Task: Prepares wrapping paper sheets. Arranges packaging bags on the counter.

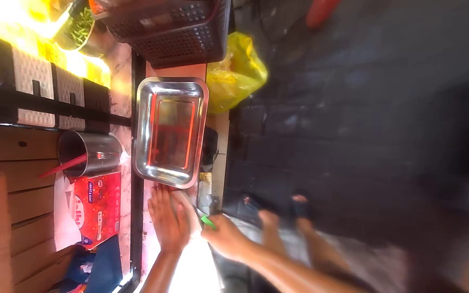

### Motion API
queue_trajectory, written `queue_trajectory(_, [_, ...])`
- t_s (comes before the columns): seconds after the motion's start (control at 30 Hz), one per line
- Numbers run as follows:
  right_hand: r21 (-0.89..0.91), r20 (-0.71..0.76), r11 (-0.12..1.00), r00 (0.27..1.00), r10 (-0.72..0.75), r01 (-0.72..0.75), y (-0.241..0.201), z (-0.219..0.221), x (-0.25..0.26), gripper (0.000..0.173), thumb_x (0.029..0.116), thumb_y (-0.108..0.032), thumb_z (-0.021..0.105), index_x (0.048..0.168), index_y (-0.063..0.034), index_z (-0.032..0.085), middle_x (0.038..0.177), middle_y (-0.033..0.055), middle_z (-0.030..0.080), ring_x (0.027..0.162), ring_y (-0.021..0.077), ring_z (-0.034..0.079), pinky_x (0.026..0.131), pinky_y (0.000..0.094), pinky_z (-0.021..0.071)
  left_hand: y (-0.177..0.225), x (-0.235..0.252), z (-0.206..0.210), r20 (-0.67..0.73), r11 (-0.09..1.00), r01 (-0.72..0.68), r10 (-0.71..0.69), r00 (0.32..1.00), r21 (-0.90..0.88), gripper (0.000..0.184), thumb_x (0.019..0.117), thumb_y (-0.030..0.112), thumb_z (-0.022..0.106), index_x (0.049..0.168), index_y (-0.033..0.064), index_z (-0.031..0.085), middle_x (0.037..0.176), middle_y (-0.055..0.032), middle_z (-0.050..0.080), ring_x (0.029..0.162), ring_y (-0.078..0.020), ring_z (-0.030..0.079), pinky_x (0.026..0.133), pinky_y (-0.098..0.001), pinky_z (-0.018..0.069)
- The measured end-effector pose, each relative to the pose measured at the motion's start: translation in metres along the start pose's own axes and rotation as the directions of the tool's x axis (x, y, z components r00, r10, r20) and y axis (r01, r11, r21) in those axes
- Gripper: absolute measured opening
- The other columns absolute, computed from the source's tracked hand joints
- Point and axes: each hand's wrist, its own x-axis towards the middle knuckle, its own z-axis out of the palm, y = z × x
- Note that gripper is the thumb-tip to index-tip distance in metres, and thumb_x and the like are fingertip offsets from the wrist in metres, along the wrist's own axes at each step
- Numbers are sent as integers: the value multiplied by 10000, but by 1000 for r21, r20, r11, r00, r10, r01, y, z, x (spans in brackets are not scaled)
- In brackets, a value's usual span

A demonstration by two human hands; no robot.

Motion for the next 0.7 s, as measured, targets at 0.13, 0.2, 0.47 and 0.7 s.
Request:
queue_trajectory(0.13, [4, 12, 1000, 1000, 0, 0, 8, 7, -5, 164, 916, -254, 615, 808, -133, 587, 663, -27, 475, 575, 110, 474, 552, 324, 415, -2, -16, -1, 14, 999, -28, 28, 1000, 17, 773, 1056, 527, 136, 1593, 3, 319, 1667, -171, 298, 1556, -336, 244, 1259, -584, 165])
queue_trajectory(0.2, [10, 13, 1000, 1000, 24, -24, 0, 7, 3, 178, 909, -261, 634, 794, -132, 593, 664, -25, 488, 582, 113, 484, 560, 331, 422, -2, -17, 0, 20, 999, -25, 24, 1000, 27, 792, 1047, 542, 138, 1598, -3, 302, 1674, -174, 279, 1562, -337, 225, 1262, -574, 155])
queue_trajectory(0.47, [81, -119, 996, 993, -22, 32, 17, 17, -17, 174, 910, -242, 606, 768, -139, 610, 626, -36, 488, 544, 99, 477, 523, 320, 415, -4, -17, 2, 28, 1000, 2, -3, 1000, 20, 789, 1046, 544, 146, 1620, 11, 244, 1697, -153, 224, 1577, -322, 179, 1275, -571, 133])
queue_trajectory(0.7, [90, -153, 994, 987, -46, 61, 2, 24, 2, 175, 889, -233, 633, 748, -134, 605, 624, -37, 496, 549, 95, 487, 531, 317, 423, -5, -16, 2, 35, 1000, 0, -1, 999, 24, 790, 1044, 538, 135, 1621, 8, 238, 1700, -156, 211, 1581, -324, 164, 1278, -568, 125])
